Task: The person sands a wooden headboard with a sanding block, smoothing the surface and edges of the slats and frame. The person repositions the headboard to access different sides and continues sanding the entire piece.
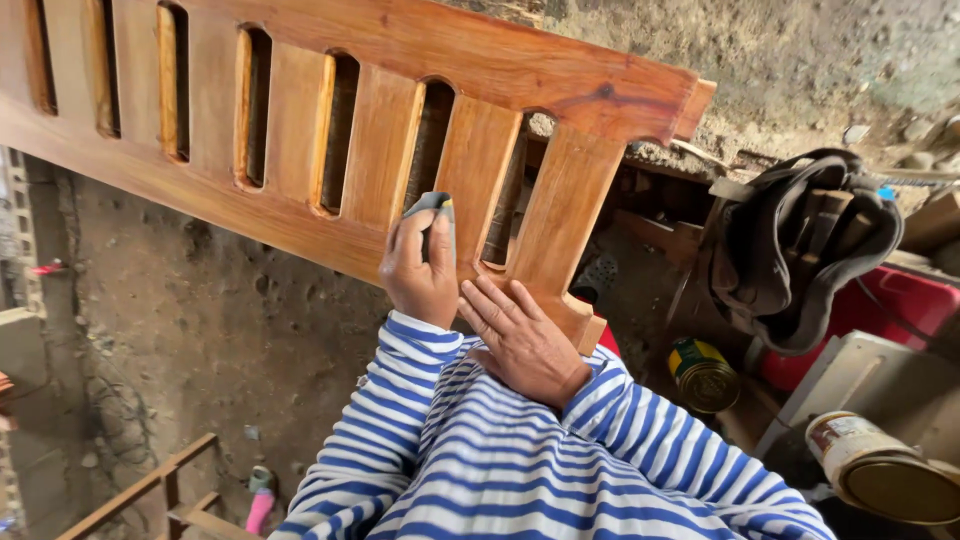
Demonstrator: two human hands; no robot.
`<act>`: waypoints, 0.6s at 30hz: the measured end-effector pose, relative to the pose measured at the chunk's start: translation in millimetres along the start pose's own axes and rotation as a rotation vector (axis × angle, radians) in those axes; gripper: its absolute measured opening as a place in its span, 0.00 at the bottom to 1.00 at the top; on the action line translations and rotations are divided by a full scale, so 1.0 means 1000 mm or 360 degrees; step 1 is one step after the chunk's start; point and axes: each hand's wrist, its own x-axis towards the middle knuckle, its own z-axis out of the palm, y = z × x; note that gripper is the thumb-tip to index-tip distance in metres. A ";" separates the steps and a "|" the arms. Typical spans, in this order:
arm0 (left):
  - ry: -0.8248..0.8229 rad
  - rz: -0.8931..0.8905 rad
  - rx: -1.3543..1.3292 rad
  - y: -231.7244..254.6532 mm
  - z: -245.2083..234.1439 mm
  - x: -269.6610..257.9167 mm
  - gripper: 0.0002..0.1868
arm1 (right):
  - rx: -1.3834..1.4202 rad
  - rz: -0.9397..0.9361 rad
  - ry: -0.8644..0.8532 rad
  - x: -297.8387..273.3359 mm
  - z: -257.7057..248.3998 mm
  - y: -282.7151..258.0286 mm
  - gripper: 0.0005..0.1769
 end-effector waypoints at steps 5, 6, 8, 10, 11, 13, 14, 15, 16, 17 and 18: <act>0.0143 0.0027 -0.0061 -0.012 -0.020 0.011 0.04 | -0.0282 -0.0203 0.0053 0.021 -0.028 0.044 0.42; 0.0144 -0.0007 -0.0061 -0.016 -0.024 0.009 0.04 | -0.0459 -0.0221 0.0092 0.030 -0.039 0.064 0.43; 0.0160 -0.0056 -0.0065 -0.026 -0.032 0.005 0.04 | -0.0641 -0.0256 0.0120 0.050 -0.069 0.104 0.44; 0.0171 -0.0120 -0.0071 -0.038 -0.040 -0.003 0.05 | -0.0713 0.0298 -0.0274 0.074 -0.105 0.143 0.51; 0.0175 -0.0135 -0.0076 -0.040 -0.045 -0.008 0.05 | -0.0719 0.0292 -0.0287 0.092 -0.127 0.152 0.51; 0.0062 -0.0248 -0.0024 -0.045 -0.052 -0.015 0.06 | -0.0564 0.1161 -0.0503 0.130 -0.173 0.170 0.47; 0.0069 -0.0253 -0.0038 -0.048 -0.057 -0.018 0.06 | -0.0581 0.1162 -0.0503 0.129 -0.184 0.176 0.47; 0.0067 -0.0302 -0.0025 -0.051 -0.062 -0.021 0.06 | -0.0486 0.1548 -0.0258 0.133 -0.195 0.184 0.39; 0.0065 -0.0352 -0.0014 -0.055 -0.067 -0.024 0.06 | -0.0375 0.1922 0.0000 0.137 -0.206 0.191 0.35; 0.0078 -0.0377 -0.0002 -0.061 -0.070 -0.026 0.06 | -0.0379 0.1899 -0.0020 0.138 -0.200 0.188 0.35; 0.0099 -0.0417 -0.0026 -0.066 -0.073 -0.028 0.08 | -0.0426 0.1862 0.0070 0.138 -0.193 0.185 0.33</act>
